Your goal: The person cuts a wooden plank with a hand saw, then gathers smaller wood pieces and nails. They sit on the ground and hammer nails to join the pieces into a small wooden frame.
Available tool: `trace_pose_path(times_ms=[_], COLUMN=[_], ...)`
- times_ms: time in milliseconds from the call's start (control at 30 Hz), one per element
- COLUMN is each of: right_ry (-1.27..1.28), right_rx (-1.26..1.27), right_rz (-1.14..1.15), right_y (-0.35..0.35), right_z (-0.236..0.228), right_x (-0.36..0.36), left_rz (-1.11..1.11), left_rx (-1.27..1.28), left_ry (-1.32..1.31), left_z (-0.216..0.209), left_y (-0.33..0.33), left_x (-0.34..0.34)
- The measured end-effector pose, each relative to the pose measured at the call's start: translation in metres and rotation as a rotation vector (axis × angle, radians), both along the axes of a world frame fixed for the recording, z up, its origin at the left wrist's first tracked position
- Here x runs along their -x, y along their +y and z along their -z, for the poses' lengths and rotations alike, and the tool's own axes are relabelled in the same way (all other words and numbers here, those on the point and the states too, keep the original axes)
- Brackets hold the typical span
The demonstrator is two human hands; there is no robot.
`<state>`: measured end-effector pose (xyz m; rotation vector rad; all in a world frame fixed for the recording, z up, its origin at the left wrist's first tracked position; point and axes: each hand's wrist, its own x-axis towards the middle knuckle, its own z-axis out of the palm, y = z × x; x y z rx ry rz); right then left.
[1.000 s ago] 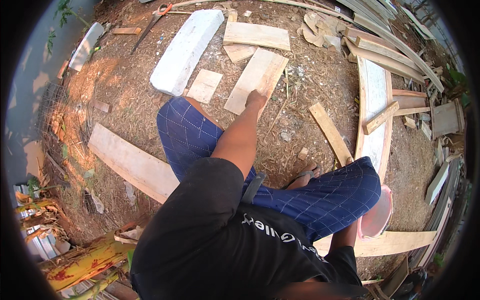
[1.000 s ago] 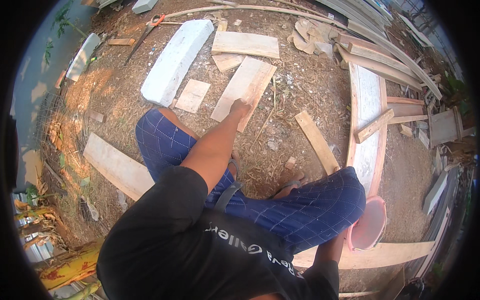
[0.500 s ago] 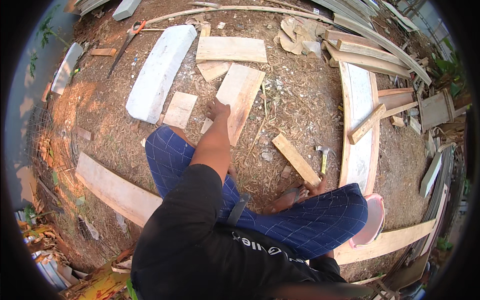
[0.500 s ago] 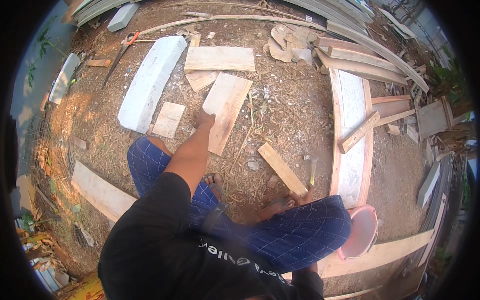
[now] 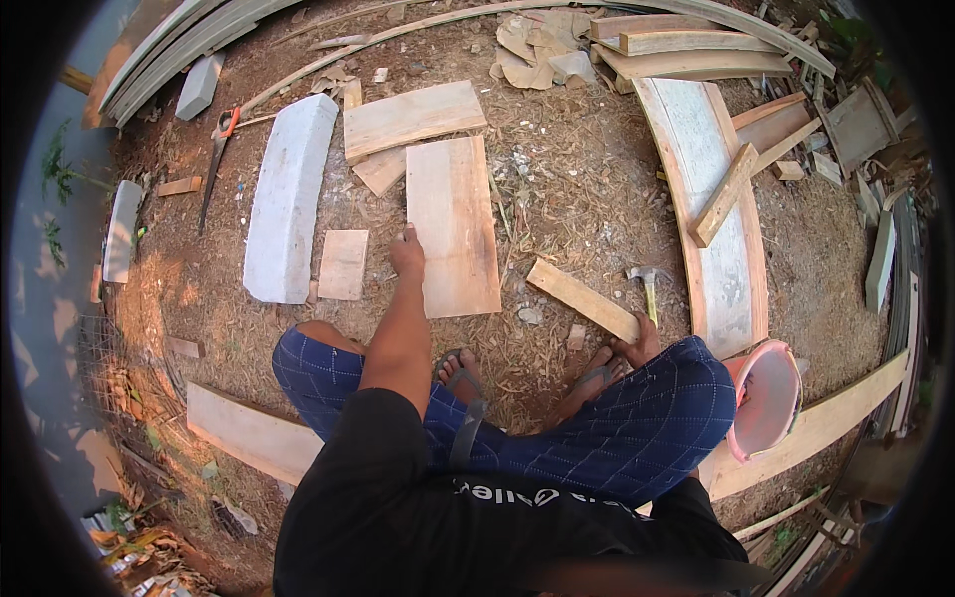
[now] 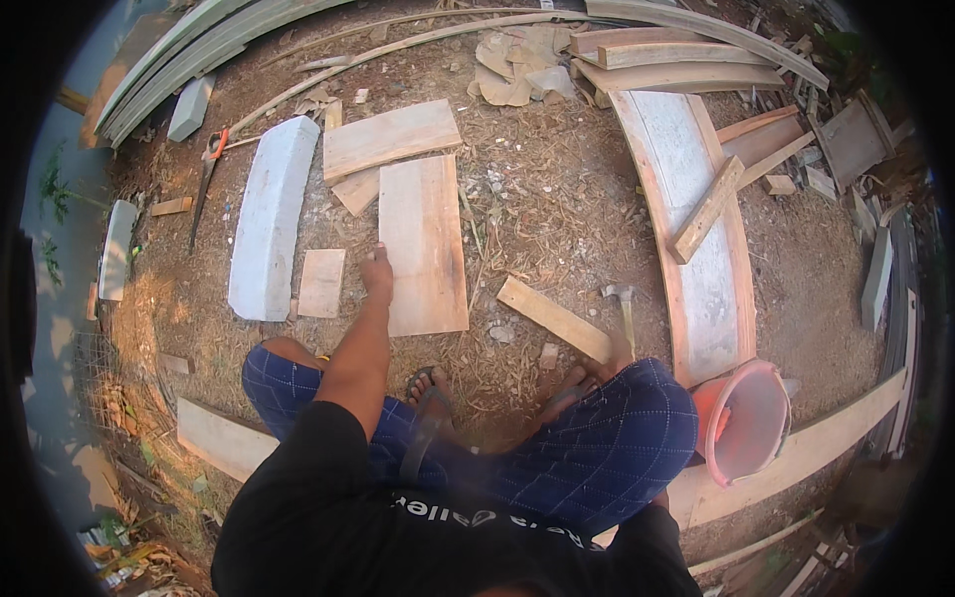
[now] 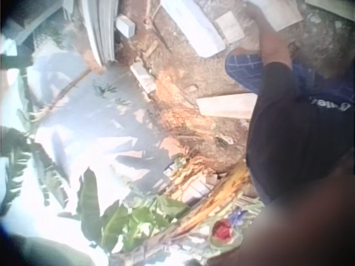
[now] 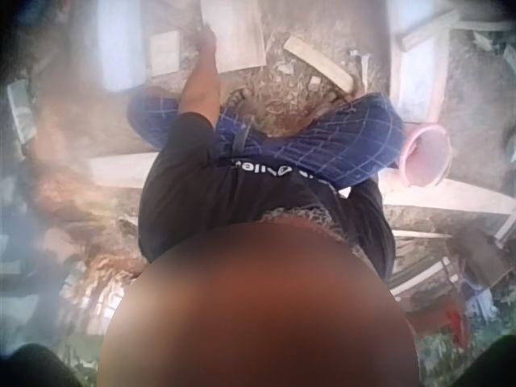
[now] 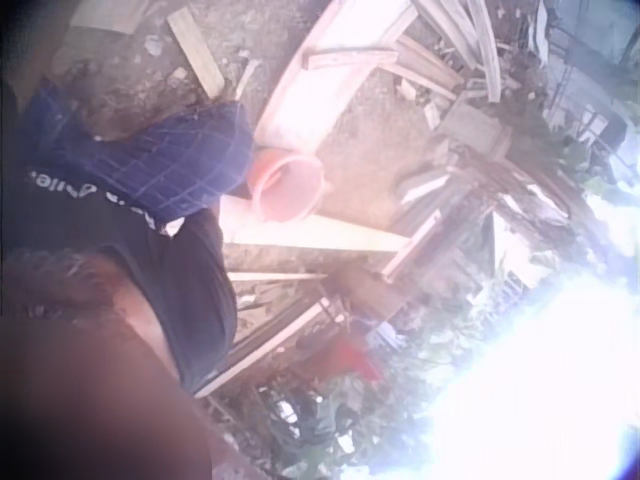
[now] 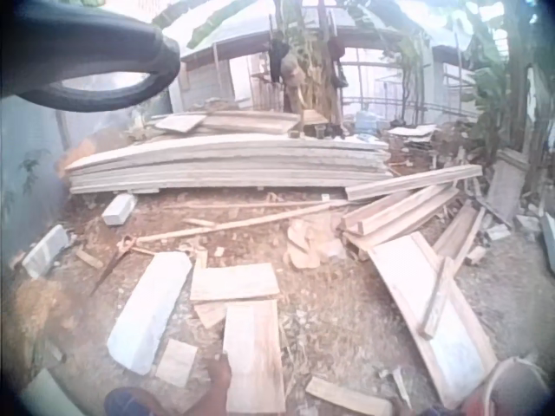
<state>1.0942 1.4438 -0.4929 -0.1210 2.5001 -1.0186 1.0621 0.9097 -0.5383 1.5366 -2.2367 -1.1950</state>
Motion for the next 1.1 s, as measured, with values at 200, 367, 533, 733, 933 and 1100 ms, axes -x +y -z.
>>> trace_pose_path(times_ms=[200,367,533,733,933,1100], right_ry=[0.138,0.258,0.259,-0.225,-0.020,-0.135], right_rx=[0.172,0.055,-0.070,0.442,0.352,0.925], right_rz=[-0.031,0.035,0.194,0.459,0.382,0.274], right_y=[-0.024,-0.048,-0.026,-0.055,-0.069,-0.099], right_z=[0.021,0.021,0.056,0.077,0.086,0.013], right_x=[0.049,0.091,0.074,0.067,0.063,0.025], left_rz=[-0.064,0.049,-0.095,-0.176,0.052,0.477], left_rx=[-0.087,-0.126,-0.240,-0.462,-0.431,-0.245], left_ry=[0.339,0.415,0.389,0.538,0.503,0.166], left_z=[-0.100,-0.091,-0.070,-0.038,-0.030,0.007], left_y=[0.023,-0.003,0.012,0.018,0.110,0.186], left_x=[0.017,0.011,0.001,-0.002,-0.010,-0.011])
